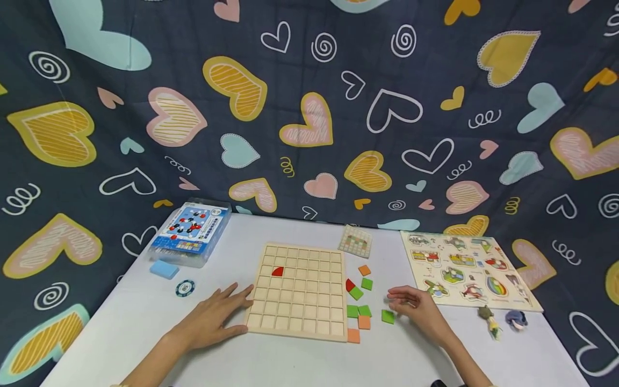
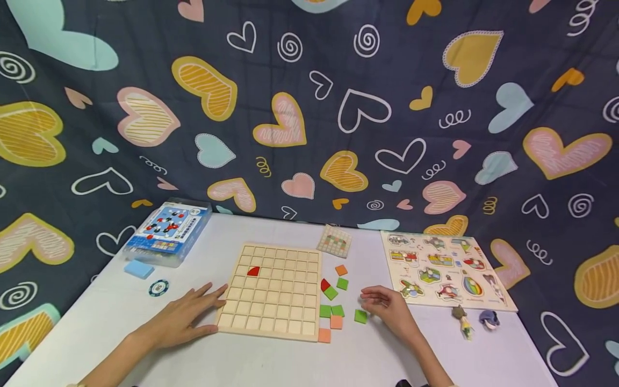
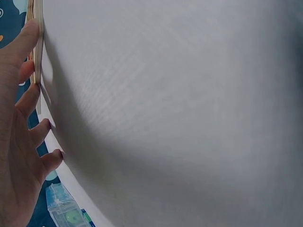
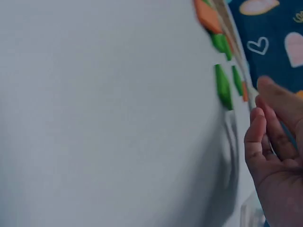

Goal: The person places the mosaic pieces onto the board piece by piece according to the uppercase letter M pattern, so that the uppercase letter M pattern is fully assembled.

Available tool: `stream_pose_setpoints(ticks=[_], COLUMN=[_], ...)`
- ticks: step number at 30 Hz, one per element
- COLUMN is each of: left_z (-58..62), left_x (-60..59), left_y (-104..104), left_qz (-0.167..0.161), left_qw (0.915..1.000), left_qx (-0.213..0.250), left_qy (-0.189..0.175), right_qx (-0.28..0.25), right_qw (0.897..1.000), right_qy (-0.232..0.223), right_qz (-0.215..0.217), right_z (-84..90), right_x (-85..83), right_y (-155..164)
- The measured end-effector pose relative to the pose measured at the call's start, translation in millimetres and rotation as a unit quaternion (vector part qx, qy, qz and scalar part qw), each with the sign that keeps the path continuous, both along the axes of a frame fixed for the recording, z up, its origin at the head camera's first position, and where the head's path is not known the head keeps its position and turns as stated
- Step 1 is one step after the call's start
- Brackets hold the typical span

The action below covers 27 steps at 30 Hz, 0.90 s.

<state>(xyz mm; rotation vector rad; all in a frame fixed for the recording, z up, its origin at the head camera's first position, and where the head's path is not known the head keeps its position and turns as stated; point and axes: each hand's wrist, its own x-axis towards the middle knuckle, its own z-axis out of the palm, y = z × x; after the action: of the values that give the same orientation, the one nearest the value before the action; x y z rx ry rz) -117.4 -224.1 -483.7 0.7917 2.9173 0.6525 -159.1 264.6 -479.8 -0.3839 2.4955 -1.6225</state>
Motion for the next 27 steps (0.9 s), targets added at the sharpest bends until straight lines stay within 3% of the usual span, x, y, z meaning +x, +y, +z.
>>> stream_pose_setpoints(ticks=[5,14,20,27], left_z=[-0.8,0.0,0.3,-1.2], left_x=[2.3,4.3,3.6,2.2], left_y=[-0.9,-1.7,-1.4,-0.1], left_qz=[-0.007,-0.011,-0.008,-0.011], left_qw=[0.9999,0.9997,0.9998,0.9995], left_qx=[0.004,0.01,0.01,0.015], left_qy=[0.012,0.019,0.016,0.025], right_qx=[0.02,0.025,-0.021,-0.081], right_qw=[1.0,0.999,0.996,0.984], right_qy=[-0.017,0.014,-0.011,-0.023], right_qz=[0.015,-0.036,-0.087,-0.156], right_z=[-10.0,-17.7,-20.1,-18.0], right_x=[15.0,22.5,21.1,16.7], right_y=[7.0,-0.5,-1.1,-12.2])
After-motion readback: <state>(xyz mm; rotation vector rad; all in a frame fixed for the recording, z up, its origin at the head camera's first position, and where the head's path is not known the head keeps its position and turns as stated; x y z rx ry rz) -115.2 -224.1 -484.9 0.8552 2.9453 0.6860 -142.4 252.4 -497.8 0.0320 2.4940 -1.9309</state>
